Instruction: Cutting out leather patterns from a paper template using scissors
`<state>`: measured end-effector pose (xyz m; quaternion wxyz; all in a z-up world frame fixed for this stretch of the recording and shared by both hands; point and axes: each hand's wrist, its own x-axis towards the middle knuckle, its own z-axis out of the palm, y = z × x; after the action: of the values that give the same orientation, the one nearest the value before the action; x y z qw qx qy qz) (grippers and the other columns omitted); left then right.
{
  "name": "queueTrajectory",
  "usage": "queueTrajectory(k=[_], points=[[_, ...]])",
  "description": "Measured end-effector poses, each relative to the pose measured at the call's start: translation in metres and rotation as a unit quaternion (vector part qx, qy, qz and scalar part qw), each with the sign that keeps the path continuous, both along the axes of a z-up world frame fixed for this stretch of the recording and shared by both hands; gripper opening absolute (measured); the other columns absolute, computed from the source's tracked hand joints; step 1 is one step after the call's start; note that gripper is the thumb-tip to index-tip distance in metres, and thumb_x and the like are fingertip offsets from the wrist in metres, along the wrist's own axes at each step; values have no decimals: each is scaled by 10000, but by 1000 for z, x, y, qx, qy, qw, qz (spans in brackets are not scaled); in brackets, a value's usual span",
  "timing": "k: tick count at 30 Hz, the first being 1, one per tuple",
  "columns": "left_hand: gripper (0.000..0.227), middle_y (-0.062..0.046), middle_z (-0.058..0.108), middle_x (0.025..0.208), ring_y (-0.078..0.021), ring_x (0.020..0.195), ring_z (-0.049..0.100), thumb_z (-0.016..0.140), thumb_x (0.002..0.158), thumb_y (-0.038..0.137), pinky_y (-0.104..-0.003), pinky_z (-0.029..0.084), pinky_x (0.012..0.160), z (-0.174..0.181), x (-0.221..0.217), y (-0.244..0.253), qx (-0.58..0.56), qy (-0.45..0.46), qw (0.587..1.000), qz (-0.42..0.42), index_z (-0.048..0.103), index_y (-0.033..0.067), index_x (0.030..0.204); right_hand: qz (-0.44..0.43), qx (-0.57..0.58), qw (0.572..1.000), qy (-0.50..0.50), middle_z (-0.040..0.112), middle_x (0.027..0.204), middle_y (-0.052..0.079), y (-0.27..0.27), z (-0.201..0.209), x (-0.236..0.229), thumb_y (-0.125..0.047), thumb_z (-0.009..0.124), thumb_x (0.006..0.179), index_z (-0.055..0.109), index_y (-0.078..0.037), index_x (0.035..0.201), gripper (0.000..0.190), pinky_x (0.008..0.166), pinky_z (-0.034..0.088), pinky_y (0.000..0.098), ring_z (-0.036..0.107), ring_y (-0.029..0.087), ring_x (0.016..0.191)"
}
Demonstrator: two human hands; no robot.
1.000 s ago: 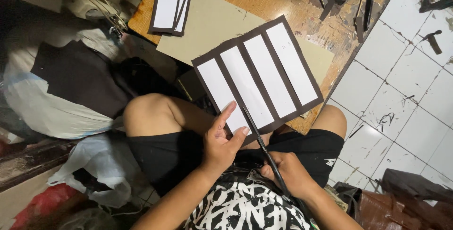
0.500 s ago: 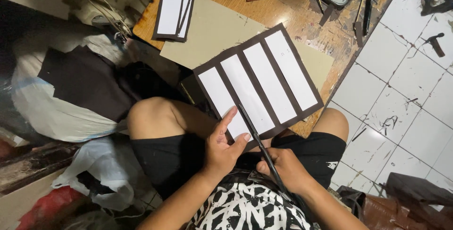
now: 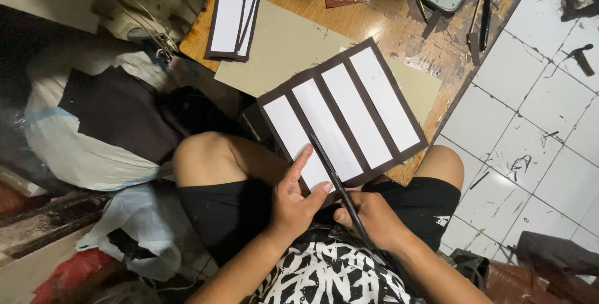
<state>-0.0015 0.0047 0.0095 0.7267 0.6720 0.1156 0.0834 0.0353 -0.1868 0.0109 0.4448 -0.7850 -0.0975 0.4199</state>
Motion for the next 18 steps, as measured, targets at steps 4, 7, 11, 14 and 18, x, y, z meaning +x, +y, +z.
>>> queueTrajectory(k=[4, 7, 11, 14, 18], points=[[696, -178, 494, 1563, -234, 1494, 422, 759, 866, 66, -330, 325, 1252, 4, 3, 3, -5, 2, 1000, 1, 454, 0, 1488, -35, 17, 999, 11, 496, 641, -17, -1, -5, -4, -617, 651, 873, 426, -142, 581, 602, 521, 311, 314, 417, 104, 557], [608, -158, 559, 1521, -205, 1434, 502, 672, 937, 309, -286, 415, 1129, 5, 15, 13, 10, 43, 999, 32, 518, 22, 1451, -23, 10, 1000, 0, 482, 625, -20, -4, -9, -6, -676, 616, 851, 410, -155, 569, 627, 531, 312, 315, 420, 109, 564], [509, -71, 607, 1467, 1, 538, 354, 665, 945, 191, -129, 343, 497, 2, 21, 23, 9, 67, 997, 45, 576, 48, 1425, -11, 14, 1000, -16, 418, 567, -48, -7, -9, -5, -685, 597, 868, 407, -158, 574, 633, 517, 279, 313, 375, 99, 550], [565, -105, 581, 1517, 23, 653, 464, 691, 915, 127, -119, 384, 602, -2, 20, 24, 18, 35, 998, 49, 541, 41, 1452, 10, 29, 999, -27, 364, 646, -59, -4, -3, 0, -682, 583, 891, 383, -160, 633, 616, 542, 261, 319, 336, 100, 609], [610, -106, 559, 1540, 37, 628, 416, 693, 901, 106, -145, 308, 528, 0, 16, 23, 41, 25, 998, 40, 509, 46, 1480, 29, -20, 999, -18, 364, 583, -56, 3, 0, 7, -664, 635, 881, 390, -158, 592, 632, 510, 270, 330, 336, 93, 555]])
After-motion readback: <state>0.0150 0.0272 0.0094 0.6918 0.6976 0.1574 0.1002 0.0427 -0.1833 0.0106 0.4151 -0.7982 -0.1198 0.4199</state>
